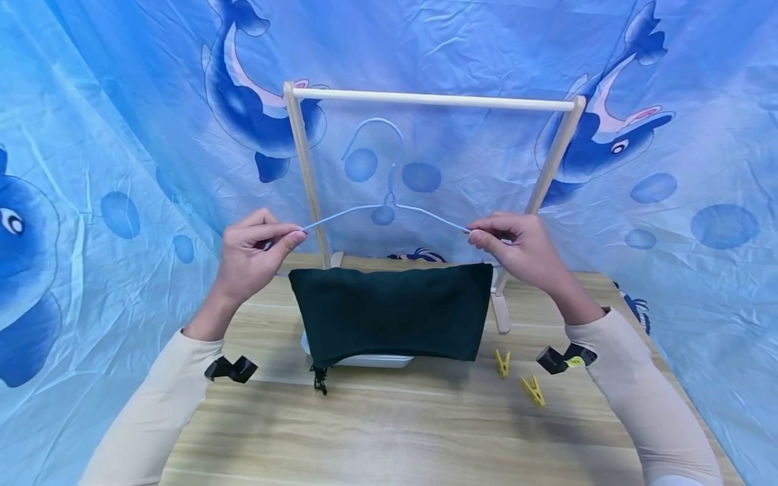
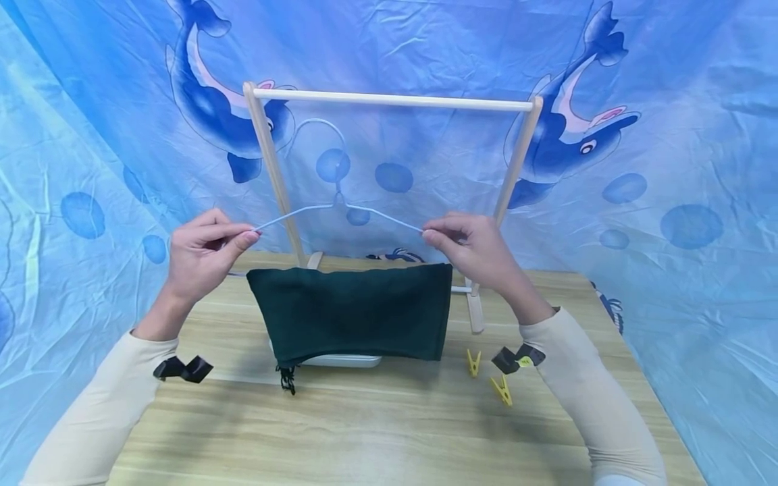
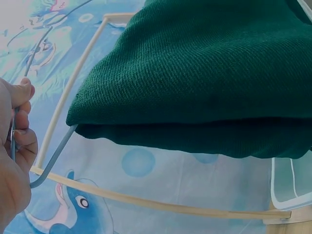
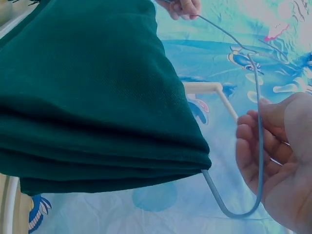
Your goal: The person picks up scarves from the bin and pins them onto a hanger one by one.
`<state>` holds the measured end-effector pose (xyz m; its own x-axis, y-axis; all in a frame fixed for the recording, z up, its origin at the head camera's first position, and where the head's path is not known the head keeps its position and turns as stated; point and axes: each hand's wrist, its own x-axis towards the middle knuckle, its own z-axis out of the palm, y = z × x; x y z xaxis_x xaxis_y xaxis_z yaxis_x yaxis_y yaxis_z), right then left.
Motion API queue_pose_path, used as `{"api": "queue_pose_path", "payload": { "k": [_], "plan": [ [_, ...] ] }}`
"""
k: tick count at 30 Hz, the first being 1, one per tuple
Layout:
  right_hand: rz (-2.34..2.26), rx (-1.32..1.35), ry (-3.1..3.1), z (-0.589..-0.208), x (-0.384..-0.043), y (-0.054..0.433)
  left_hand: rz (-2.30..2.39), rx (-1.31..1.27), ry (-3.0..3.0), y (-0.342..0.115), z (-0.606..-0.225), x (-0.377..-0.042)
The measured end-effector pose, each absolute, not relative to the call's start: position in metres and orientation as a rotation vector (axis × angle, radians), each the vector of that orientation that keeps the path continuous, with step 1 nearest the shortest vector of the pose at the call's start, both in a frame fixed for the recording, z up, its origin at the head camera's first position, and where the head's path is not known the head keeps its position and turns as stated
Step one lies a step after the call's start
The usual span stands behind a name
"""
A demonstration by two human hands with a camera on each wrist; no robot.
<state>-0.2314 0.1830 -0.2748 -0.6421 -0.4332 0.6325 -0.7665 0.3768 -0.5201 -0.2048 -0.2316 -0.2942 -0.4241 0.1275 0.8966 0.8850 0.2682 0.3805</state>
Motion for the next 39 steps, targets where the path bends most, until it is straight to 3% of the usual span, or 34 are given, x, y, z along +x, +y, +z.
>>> {"api": "queue_pose_path", "payload": {
  "k": [20, 29, 39],
  "plan": [
    [1.102, 0.827, -2.186, -0.284, -0.221, 0.232, -1.203, -0.885, -1.757, -0.238, -0.295, -0.209],
    [1.157, 0.775, -2.175, -0.318, -0.214, 0.260, -1.151, -0.846, -1.789, -0.242, -0.291, -0.208],
    [1.160, 0.555, -2.322, -0.379, -0.199, 0.280, -1.140, -0.824, -1.805, -0.243, -0.291, -0.208]
  ]
}}
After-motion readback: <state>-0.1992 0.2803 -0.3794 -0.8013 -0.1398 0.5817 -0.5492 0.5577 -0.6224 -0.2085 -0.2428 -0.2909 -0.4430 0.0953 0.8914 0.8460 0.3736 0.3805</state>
